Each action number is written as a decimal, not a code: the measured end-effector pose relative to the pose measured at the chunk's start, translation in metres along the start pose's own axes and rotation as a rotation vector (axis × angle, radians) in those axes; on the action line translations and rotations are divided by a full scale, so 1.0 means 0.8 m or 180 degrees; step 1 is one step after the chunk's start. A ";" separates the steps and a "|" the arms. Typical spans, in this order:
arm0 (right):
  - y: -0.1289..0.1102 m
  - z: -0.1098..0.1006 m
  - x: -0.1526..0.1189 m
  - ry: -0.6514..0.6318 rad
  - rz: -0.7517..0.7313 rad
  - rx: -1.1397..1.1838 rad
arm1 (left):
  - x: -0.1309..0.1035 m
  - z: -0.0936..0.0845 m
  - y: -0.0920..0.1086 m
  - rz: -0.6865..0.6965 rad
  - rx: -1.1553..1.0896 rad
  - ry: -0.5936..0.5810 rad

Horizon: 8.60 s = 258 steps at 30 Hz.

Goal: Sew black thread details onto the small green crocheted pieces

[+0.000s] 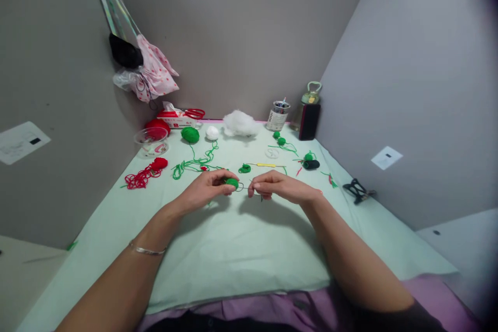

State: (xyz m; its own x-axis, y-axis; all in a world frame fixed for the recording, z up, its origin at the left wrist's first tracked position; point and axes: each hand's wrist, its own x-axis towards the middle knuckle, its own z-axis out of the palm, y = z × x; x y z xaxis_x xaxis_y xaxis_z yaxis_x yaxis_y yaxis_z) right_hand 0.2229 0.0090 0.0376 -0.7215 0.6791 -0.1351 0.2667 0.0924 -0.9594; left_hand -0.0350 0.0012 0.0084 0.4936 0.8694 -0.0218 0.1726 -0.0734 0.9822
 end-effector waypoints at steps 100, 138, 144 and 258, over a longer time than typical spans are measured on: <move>-0.001 0.080 0.024 0.1934 -0.0979 0.0655 | -0.004 0.037 0.016 0.0637 -0.1927 0.0332; 0.007 0.060 0.030 0.1406 -0.0270 0.1572 | 0.004 0.039 0.002 0.0671 -0.0863 0.0991; 0.001 0.047 0.019 0.1626 -0.0529 0.0369 | 0.003 0.032 0.003 0.0569 -0.1079 0.1067; -0.031 -0.006 -0.034 0.1427 -0.0403 -0.0867 | 0.010 0.020 -0.016 0.0266 -0.0634 0.0279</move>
State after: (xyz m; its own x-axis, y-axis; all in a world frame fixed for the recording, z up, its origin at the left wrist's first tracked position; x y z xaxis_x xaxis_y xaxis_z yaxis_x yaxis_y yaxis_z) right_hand 0.2389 -0.0088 0.0664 -0.4311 0.8892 0.1534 0.3945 0.3387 -0.8542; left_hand -0.0200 0.0010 -0.0075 0.4216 0.9041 0.0691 -0.0419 -0.0567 0.9975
